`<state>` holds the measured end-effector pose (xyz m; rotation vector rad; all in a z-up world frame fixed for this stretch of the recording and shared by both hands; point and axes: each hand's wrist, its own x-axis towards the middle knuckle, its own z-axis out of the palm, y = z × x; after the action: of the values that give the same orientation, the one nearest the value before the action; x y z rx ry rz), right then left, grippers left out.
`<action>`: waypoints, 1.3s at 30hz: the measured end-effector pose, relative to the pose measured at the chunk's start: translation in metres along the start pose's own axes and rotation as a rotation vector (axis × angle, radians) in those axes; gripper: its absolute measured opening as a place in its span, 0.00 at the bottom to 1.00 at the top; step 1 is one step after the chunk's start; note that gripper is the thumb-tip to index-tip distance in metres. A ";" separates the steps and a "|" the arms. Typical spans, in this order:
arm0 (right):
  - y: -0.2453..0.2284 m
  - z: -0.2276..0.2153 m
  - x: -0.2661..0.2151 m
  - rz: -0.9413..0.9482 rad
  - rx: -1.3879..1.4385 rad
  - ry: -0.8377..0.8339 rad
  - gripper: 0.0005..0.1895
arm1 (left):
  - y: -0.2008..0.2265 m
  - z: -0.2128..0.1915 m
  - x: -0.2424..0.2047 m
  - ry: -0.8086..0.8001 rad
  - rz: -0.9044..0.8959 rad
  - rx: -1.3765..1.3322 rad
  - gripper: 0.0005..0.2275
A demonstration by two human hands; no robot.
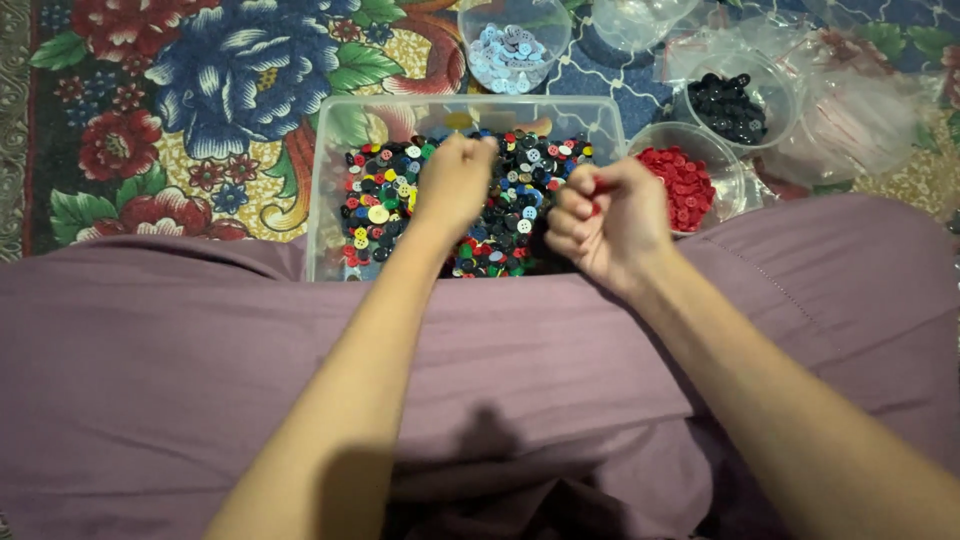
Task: Sorting various colored buttons from a large container into smaller color-coded containers.
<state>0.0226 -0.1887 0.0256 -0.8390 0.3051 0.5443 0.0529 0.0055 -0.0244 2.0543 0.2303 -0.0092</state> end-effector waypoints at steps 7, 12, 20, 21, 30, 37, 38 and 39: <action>0.016 0.007 0.018 -0.124 -0.305 0.287 0.15 | 0.035 -0.023 -0.005 -0.174 -0.491 -1.150 0.04; 0.045 -0.038 0.058 -0.338 -0.755 0.680 0.10 | 0.003 0.003 0.023 0.089 -0.072 -0.185 0.13; 0.035 -0.004 0.053 -0.145 -1.269 0.652 0.08 | 0.047 -0.002 0.020 0.006 0.003 0.454 0.08; 0.033 0.000 0.050 -0.134 -1.301 0.655 0.07 | 0.048 0.001 0.022 -0.004 0.015 0.459 0.08; 0.025 0.012 0.039 -0.145 -1.247 0.679 0.08 | 0.065 0.014 0.022 -0.031 0.007 0.626 0.08; 0.029 0.015 0.028 -0.189 -1.215 0.710 0.07 | 0.060 -0.003 0.014 0.040 -0.079 0.391 0.13; 0.031 0.005 0.034 -0.254 -1.182 0.719 0.08 | 0.055 -0.003 0.012 0.046 -0.095 0.286 0.13; 0.033 -0.005 0.040 -0.319 -1.148 0.727 0.09 | 0.049 -0.002 0.011 0.052 -0.109 0.182 0.16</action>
<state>0.0366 -0.1610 -0.0165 -2.1672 0.5102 0.0370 0.0714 -0.0133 0.0178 2.2219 0.3863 -0.0453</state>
